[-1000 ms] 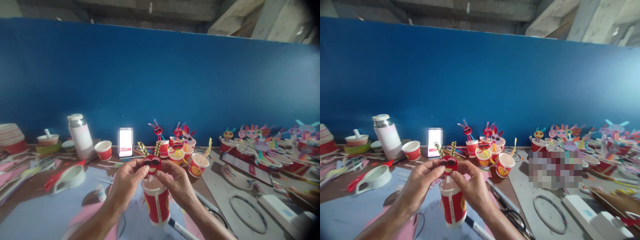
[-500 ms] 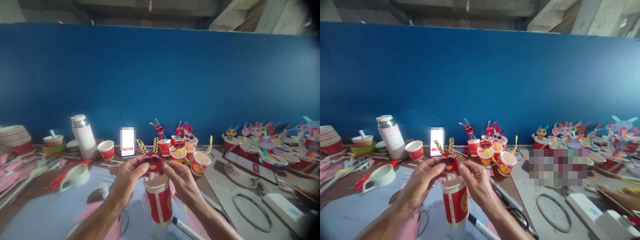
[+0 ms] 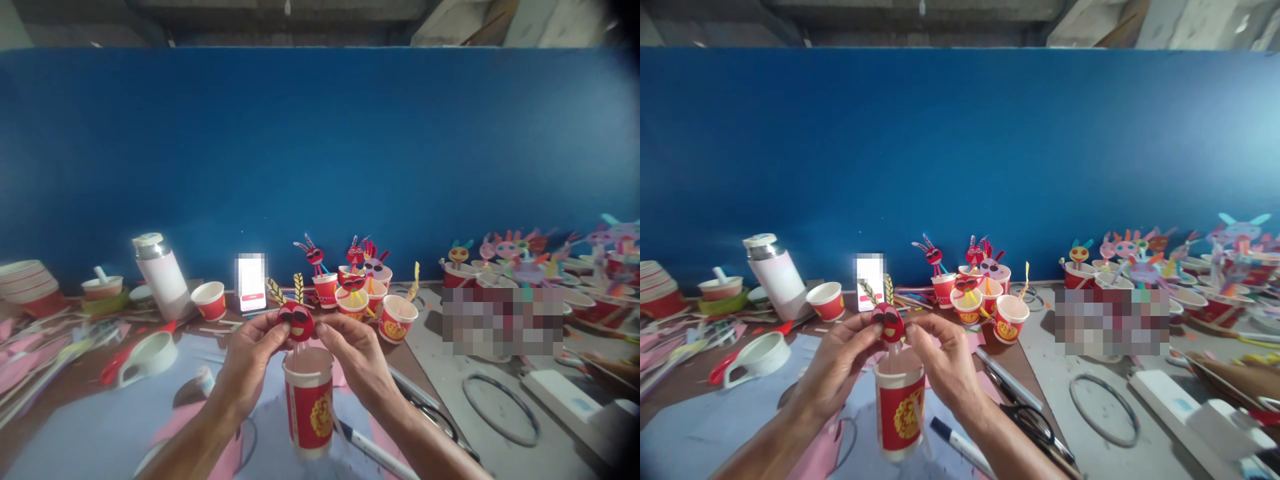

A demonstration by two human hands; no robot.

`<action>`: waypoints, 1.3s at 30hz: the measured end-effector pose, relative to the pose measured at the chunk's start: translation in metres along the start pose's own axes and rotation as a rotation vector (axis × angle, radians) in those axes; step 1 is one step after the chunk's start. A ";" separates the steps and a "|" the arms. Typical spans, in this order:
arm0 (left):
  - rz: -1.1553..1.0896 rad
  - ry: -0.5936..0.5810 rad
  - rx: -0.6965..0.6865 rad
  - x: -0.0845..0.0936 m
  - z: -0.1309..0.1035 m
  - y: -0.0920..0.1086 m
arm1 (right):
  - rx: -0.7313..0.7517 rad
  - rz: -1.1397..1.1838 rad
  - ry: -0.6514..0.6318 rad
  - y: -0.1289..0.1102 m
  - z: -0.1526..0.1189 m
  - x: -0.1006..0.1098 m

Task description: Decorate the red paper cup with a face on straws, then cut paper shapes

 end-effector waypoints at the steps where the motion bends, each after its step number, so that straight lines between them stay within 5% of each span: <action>1: -0.006 -0.003 -0.002 0.000 0.000 0.000 | 0.000 0.008 -0.002 0.000 0.000 -0.001; 23: 0.015 0.057 -0.124 0.002 -0.004 0.000 | 0.033 0.205 -0.074 0.005 -0.004 -0.013; 39: 0.202 0.032 -0.182 -0.007 -0.011 0.003 | -0.050 0.016 -0.014 0.022 -0.003 -0.013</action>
Point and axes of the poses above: each hand's wrist, its own z-axis towards the middle knuckle, its own x-axis out of the back of the hand, y = z × x, the point moved 6 cm from there along z, towards the middle knuckle, and after that the axes turned 11 degrees about -z, right-handed, at the moved point
